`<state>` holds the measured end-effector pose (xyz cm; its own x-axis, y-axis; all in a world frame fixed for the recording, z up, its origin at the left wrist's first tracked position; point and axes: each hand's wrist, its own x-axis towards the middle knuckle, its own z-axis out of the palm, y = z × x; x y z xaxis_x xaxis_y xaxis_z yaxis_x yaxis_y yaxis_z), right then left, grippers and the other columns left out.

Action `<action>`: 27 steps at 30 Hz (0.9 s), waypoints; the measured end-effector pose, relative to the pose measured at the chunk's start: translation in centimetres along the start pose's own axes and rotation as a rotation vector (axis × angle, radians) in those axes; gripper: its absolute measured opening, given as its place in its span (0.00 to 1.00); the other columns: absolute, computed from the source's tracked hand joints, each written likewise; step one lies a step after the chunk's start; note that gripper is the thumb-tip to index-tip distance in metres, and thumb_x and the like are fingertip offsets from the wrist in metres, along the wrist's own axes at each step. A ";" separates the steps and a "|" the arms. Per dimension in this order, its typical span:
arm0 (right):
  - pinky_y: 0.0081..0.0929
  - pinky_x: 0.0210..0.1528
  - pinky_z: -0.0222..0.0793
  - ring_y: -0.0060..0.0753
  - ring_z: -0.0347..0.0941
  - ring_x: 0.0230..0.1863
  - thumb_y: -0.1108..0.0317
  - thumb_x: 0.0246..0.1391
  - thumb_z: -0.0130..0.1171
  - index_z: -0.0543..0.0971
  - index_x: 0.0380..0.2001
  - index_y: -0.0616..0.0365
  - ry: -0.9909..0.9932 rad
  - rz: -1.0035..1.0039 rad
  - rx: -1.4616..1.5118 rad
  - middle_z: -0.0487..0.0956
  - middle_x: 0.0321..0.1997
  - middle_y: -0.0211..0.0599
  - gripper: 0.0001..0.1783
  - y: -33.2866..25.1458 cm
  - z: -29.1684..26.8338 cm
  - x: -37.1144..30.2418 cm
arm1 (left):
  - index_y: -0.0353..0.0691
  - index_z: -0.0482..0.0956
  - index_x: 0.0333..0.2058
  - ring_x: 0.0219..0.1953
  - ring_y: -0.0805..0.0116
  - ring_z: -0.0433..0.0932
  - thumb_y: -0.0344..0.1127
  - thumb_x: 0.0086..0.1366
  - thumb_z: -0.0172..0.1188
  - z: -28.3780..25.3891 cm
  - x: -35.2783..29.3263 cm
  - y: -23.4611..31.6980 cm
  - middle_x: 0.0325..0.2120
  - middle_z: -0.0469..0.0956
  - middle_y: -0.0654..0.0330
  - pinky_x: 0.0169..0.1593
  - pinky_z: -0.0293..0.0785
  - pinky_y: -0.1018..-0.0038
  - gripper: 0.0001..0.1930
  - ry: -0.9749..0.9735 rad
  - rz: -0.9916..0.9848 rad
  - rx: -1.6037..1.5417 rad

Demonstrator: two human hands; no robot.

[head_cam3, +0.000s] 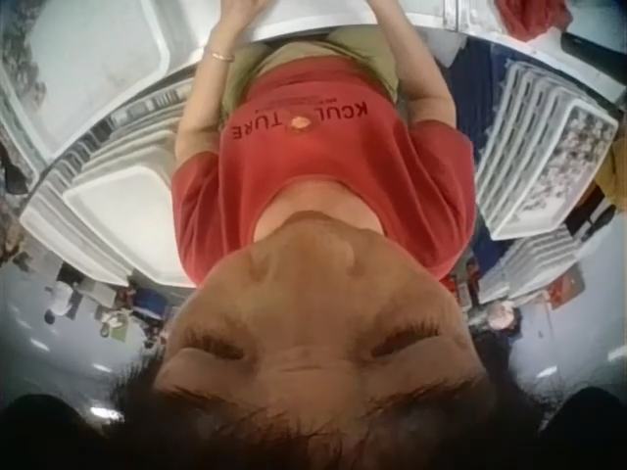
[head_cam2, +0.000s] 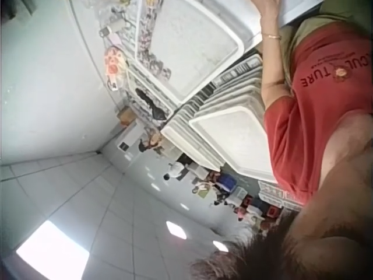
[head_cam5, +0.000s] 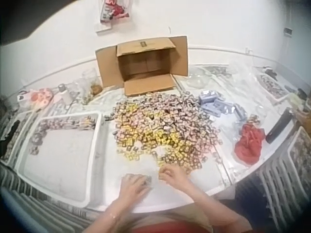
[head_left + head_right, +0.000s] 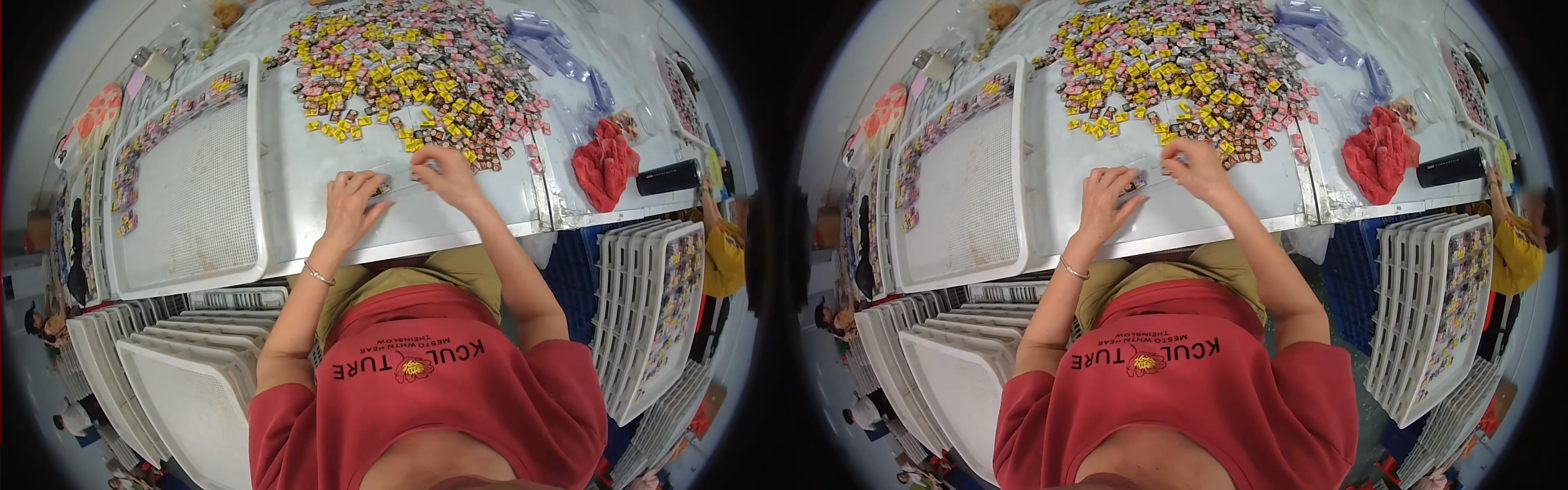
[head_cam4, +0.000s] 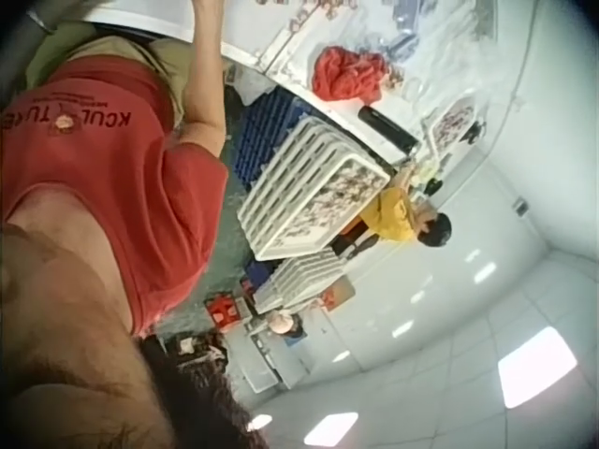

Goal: Arranging small colorful toy components into a rectangular mold or tray.

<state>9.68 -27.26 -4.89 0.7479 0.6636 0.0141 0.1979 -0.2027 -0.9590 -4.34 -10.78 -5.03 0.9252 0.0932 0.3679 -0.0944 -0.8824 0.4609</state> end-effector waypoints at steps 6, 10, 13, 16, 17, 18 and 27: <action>0.27 0.28 0.70 0.33 0.76 0.26 0.72 0.42 0.62 0.78 0.23 0.61 -0.125 -0.142 -0.322 0.78 0.30 0.37 0.04 0.5 4.2 0.8 | 0.43 0.77 0.41 0.40 0.61 0.68 0.34 0.45 0.67 -0.2 -1.3 -0.5 0.39 0.77 0.66 0.43 0.61 0.67 0.21 0.046 -0.008 0.000; 0.26 0.31 0.69 0.31 0.73 0.28 0.70 0.45 0.61 0.79 0.24 0.58 0.002 -0.295 -0.503 0.77 0.32 0.36 0.04 1.1 5.2 0.0 | 0.43 0.78 0.39 0.40 0.61 0.68 0.33 0.44 0.67 -0.9 -1.6 -0.9 0.39 0.77 0.67 0.43 0.61 0.67 0.19 0.011 0.004 0.002; 0.27 0.33 0.69 0.28 0.72 0.30 0.68 0.51 0.58 0.79 0.33 0.58 -0.051 0.069 0.017 0.76 0.35 0.34 0.07 0.6 3.2 0.3 | 0.42 0.79 0.40 0.42 0.60 0.68 0.33 0.45 0.67 -1.5 -1.8 -1.0 0.41 0.77 0.63 0.46 0.62 0.67 0.19 -0.032 0.005 0.014; 0.25 0.35 0.71 0.26 0.73 0.34 0.68 0.56 0.54 0.76 0.42 0.62 -0.080 0.352 0.562 0.75 0.38 0.34 0.13 0.6 1.6 -0.8 | 0.41 0.79 0.39 0.43 0.59 0.69 0.32 0.45 0.67 -1.9 -1.4 -0.6 0.40 0.77 0.61 0.48 0.63 0.67 0.18 0.014 -0.043 -0.049; 0.24 0.35 0.73 0.24 0.73 0.37 0.69 0.57 0.53 0.73 0.45 0.66 -0.081 0.284 0.627 0.75 0.40 0.35 0.15 0.7 1.4 -1.7 | 0.40 0.79 0.39 0.43 0.58 0.69 0.30 0.46 0.65 -1.7 -1.1 -0.4 0.40 0.76 0.59 0.48 0.64 0.67 0.18 0.045 -0.055 -0.083; 0.24 0.35 0.73 0.24 0.73 0.37 0.69 0.57 0.53 0.73 0.45 0.66 -0.075 0.280 0.626 0.75 0.40 0.35 0.15 1.2 1.3 -2.4 | 0.39 0.78 0.39 0.44 0.57 0.69 0.29 0.46 0.64 -1.6 -0.7 -0.4 0.40 0.76 0.57 0.48 0.65 0.67 0.17 0.077 -0.065 -0.117; 0.21 0.38 0.75 0.25 0.77 0.33 0.74 0.55 0.53 0.72 0.45 0.63 0.049 0.245 0.279 0.76 0.39 0.36 0.13 0.4 -2.8 -2.5 | 0.36 0.77 0.42 0.32 0.76 0.75 0.26 0.62 0.50 -3.3 0.5 -8.3 0.32 0.80 0.62 0.36 0.70 0.81 0.11 0.360 -0.517 -0.477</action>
<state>9.59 -31.01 -4.50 0.7825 0.5832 -0.2180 -0.1655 -0.1426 -0.9758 -4.29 -1.84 -5.97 0.7262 0.6535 0.2135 0.0924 -0.4005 0.9116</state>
